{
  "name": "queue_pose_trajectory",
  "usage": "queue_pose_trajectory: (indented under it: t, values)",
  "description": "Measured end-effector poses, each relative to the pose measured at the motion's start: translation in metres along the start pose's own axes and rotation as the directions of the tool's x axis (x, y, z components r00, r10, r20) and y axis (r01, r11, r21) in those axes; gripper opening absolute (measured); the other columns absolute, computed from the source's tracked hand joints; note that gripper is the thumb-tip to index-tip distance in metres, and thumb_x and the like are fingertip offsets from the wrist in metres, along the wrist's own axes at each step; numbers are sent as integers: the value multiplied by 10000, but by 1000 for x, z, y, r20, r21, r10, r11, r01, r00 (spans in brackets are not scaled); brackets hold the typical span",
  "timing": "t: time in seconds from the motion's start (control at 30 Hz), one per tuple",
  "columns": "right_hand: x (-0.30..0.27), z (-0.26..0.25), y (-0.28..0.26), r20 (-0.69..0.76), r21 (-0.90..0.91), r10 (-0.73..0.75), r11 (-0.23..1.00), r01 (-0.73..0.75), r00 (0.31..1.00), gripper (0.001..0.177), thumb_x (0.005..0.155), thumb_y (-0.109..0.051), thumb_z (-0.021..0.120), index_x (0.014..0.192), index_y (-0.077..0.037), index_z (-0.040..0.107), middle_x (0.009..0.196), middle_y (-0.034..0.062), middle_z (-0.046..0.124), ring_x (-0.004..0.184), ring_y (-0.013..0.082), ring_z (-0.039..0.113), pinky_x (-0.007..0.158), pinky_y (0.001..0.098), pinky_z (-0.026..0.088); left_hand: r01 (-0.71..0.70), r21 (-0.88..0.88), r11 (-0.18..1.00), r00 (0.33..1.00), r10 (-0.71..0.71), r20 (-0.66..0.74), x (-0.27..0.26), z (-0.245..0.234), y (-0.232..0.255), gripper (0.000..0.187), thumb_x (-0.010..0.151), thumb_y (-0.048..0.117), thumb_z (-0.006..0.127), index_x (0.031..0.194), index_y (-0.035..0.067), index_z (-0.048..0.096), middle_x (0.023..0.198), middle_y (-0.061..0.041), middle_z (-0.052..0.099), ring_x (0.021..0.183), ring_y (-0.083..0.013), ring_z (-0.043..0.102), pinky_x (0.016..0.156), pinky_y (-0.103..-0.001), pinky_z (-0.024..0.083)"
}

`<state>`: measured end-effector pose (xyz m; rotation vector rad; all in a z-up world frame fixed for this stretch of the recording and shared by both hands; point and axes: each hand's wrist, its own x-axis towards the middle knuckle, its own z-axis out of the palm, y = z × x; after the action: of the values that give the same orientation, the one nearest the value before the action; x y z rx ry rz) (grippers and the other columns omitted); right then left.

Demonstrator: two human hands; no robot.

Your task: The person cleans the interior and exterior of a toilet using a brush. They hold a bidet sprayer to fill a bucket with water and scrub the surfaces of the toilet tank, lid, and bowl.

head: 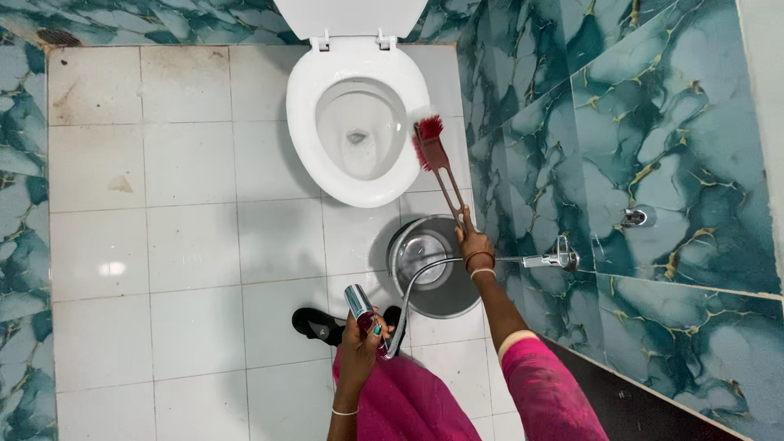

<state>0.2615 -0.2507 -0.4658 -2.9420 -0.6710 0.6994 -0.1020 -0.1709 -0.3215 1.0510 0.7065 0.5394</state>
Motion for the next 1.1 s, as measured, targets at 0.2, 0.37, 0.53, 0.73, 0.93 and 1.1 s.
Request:
queue_pose_trajectory:
  t: [0.2, 0.37, 0.53, 0.73, 0.93, 1.1]
  values:
    - [-67, 39, -10, 30, 120, -36, 992, 32, 999, 771, 1016, -458, 536, 1619, -477, 56, 764, 275, 688, 725, 507, 683, 679, 593, 545, -22, -60, 998, 1000, 22, 2, 2, 5, -8, 390, 997, 295, 640, 1246, 14, 536, 867, -64, 639, 791, -134, 651, 875, -436, 625]
    - [-126, 73, -43, 93, -61, -247, 965, 253, 964, 756, 1004, -519, 535, 1592, -500, 61, 736, 185, 704, 673, 421, 713, 620, 555, 566, -34, -51, 998, 999, 34, -4, 1, -8, 0, 408, 998, 321, 629, 1246, 15, 526, 873, -62, 625, 787, -138, 643, 902, -439, 626]
    - [-42, 49, -145, 223, -115, -354, 916, 385, 908, 739, 1045, -494, 501, 1633, -468, 52, 823, 194, 727, 719, 400, 732, 641, 532, 587, -45, -48, 998, 999, 44, -18, 9, -20, 7, 429, 1003, 341, 615, 1253, 6, 519, 884, -70, 632, 797, -146, 646, 916, -451, 626]
    - [46, -10, -243, 150, -26, -298, 952, 305, 943, 693, 1044, -506, 476, 1613, -465, 81, 858, 227, 721, 824, 439, 713, 743, 544, 571, -65, -63, 996, 998, 65, 10, 19, -29, 14, 450, 1012, 350, 603, 1282, 7, 492, 884, -65, 622, 808, -143, 642, 931, -461, 626]
    - [-23, 19, -149, 137, -25, -431, 899, 438, 892, 796, 1021, -411, 566, 1641, -437, 68, 687, 184, 681, 596, 391, 664, 598, 544, 527, -11, -89, 996, 1000, 11, -4, 30, -49, 29, 416, 1015, 311, 606, 1270, 4, 490, 881, -60, 618, 804, -145, 644, 924, -452, 609]
    - [-104, 20, -82, 110, 33, -259, 966, 257, 960, 795, 962, -489, 574, 1583, -503, 78, 796, 213, 718, 646, 491, 669, 594, 605, 534, 30, -74, 997, 1000, -30, 1, 51, -72, 46, 424, 1002, 321, 623, 1261, 3, 510, 863, -64, 627, 791, -151, 651, 919, -444, 634]
